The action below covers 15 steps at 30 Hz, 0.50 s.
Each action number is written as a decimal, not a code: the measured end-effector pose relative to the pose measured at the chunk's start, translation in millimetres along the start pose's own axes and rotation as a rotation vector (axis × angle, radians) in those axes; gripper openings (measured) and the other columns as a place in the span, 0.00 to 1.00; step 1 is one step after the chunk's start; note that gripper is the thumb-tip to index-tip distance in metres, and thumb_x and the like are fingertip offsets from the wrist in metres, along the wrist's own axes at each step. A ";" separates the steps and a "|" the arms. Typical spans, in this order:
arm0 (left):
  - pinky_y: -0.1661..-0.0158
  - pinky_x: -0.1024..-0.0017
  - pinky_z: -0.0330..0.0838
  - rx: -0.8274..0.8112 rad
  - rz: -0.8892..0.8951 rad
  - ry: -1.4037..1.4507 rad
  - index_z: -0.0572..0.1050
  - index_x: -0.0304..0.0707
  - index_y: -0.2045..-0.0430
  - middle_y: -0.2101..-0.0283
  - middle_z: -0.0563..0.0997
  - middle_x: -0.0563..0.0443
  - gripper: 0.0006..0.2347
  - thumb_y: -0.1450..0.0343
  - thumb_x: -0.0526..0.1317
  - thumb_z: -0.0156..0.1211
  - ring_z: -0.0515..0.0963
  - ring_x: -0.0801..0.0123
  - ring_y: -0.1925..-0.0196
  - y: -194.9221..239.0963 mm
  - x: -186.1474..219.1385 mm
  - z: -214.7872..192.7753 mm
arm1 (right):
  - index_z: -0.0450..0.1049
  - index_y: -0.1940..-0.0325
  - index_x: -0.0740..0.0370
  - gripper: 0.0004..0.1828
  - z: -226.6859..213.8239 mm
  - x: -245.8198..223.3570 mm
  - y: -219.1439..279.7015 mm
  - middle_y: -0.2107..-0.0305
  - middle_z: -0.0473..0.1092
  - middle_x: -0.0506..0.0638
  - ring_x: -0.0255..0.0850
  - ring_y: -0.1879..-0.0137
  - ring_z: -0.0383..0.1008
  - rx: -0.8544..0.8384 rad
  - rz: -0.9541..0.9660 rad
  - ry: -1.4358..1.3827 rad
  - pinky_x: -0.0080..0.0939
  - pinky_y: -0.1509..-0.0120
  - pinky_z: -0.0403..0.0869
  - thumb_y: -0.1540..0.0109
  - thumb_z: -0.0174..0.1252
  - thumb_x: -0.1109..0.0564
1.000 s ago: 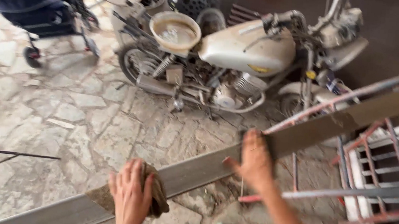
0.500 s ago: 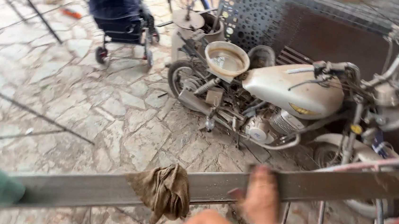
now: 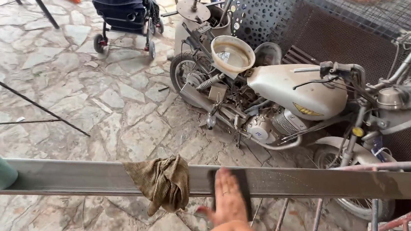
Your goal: Sanding a long metal beam using a sanding block and wiping it with a cloth
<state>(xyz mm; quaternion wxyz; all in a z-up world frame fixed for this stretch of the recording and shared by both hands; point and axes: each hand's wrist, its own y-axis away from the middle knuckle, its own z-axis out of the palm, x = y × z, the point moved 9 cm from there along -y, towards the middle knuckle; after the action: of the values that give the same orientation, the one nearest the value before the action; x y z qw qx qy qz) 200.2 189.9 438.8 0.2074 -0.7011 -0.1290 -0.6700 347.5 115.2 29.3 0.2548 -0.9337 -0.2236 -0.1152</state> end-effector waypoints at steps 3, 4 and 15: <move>0.61 0.77 0.70 -0.043 -0.001 -0.003 0.87 0.46 0.59 0.50 0.88 0.55 0.14 0.35 0.39 0.58 0.82 0.77 0.59 -23.5 -66.9 -15.0 | 0.45 0.26 0.67 0.56 4.2 44.4 -0.5 0.26 0.41 0.62 0.52 0.21 0.40 -0.047 0.069 -0.003 0.49 0.20 0.43 0.43 0.32 0.21; 0.61 0.77 0.70 -0.054 -0.008 -0.002 0.87 0.46 0.59 0.50 0.88 0.55 0.14 0.35 0.39 0.58 0.82 0.77 0.58 -28.9 -87.2 -21.9 | 0.57 0.30 0.69 0.47 16.3 88.2 6.3 0.29 0.52 0.65 0.57 0.23 0.51 -0.109 0.265 -0.230 0.56 0.21 0.53 0.40 0.53 0.31; 0.55 0.75 0.70 -0.188 -0.053 -0.022 0.87 0.47 0.58 0.49 0.87 0.55 0.15 0.34 0.40 0.57 0.82 0.75 0.54 -65.4 -170.1 -83.5 | 0.34 0.24 0.64 0.43 -87.2 10.8 -57.6 0.24 0.30 0.59 0.45 0.31 0.45 -0.296 0.194 -0.196 0.37 0.37 0.54 0.40 0.30 0.41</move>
<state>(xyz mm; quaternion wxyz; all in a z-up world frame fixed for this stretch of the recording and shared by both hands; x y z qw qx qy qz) 84.6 225.2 279.0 0.1215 -0.7209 -0.0865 -0.6768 320.7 117.4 130.8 0.1016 -0.9849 -0.1370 -0.0301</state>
